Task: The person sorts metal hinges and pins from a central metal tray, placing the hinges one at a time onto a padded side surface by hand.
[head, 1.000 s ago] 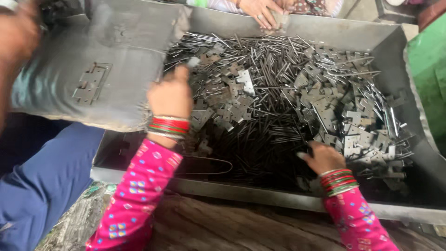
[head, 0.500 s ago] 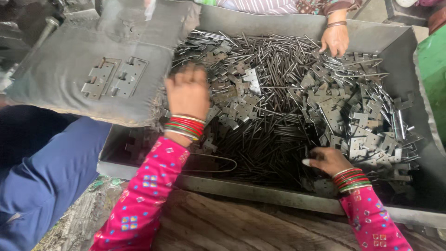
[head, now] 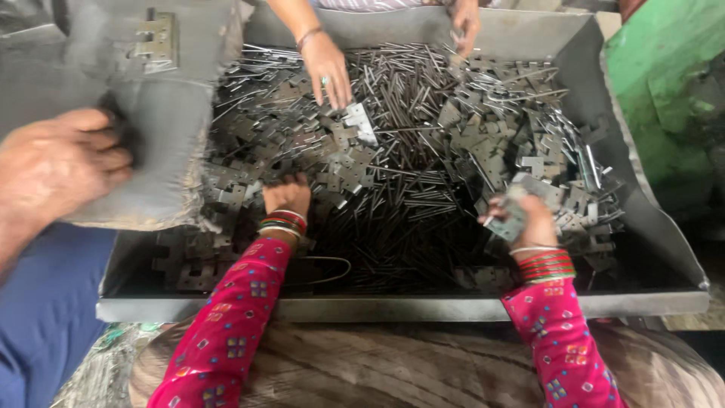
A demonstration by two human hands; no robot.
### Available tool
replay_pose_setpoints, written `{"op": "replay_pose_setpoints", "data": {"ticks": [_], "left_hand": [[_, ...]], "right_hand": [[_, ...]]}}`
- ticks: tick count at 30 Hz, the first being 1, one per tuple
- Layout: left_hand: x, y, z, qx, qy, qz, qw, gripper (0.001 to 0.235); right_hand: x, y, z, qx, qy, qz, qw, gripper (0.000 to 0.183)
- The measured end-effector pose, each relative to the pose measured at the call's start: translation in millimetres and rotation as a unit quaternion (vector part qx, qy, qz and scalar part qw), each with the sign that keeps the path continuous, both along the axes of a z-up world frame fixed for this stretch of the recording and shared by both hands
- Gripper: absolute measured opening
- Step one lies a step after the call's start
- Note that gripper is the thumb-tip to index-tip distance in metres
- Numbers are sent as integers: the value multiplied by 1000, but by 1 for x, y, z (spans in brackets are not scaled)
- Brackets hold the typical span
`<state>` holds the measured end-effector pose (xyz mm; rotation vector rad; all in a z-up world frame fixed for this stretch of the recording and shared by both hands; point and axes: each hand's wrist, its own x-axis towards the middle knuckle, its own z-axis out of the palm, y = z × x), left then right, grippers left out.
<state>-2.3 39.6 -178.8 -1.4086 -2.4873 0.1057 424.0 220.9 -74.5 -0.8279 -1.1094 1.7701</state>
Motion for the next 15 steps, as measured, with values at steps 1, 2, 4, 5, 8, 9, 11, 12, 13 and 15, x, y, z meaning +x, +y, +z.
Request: {"op": "replay_pose_setpoints", "data": {"ticks": [1,2,4,5,8,9,11,12,13,15], "left_hand": [[-4,-2,0,13,5,-11,1000,21],[-5,-3,1,26,11,-21,999,24],[-1,-1,8,7,-4,-21,1000,30],[0,-1,13,-12,-20,-19,1000,37],[6,0,31,6,-110,-8,994,54],[6,-1,37,6,-111,-9,994,54],[3,-3,50,-6,-208,21,978,54],[2,-3,56,-5,-207,20,978,54],[1,-3,60,-5,-225,36,974,53],[-1,-2,64,-8,-243,52,969,53]], "right_hand": [[-1,6,-14,25,-76,36,996,33],[-5,9,-28,103,-229,60,966,35],[-19,7,-48,178,-376,80,906,36],[-25,5,-54,292,-520,130,792,43],[-47,-6,-67,388,-660,228,601,47],[-51,-9,-70,385,-677,280,561,45],[-53,-11,-73,426,-670,276,541,42],[-54,-10,-73,469,-660,271,520,39],[-53,-5,-71,469,-661,270,520,39],[-53,5,-64,402,-497,277,717,40]]}}
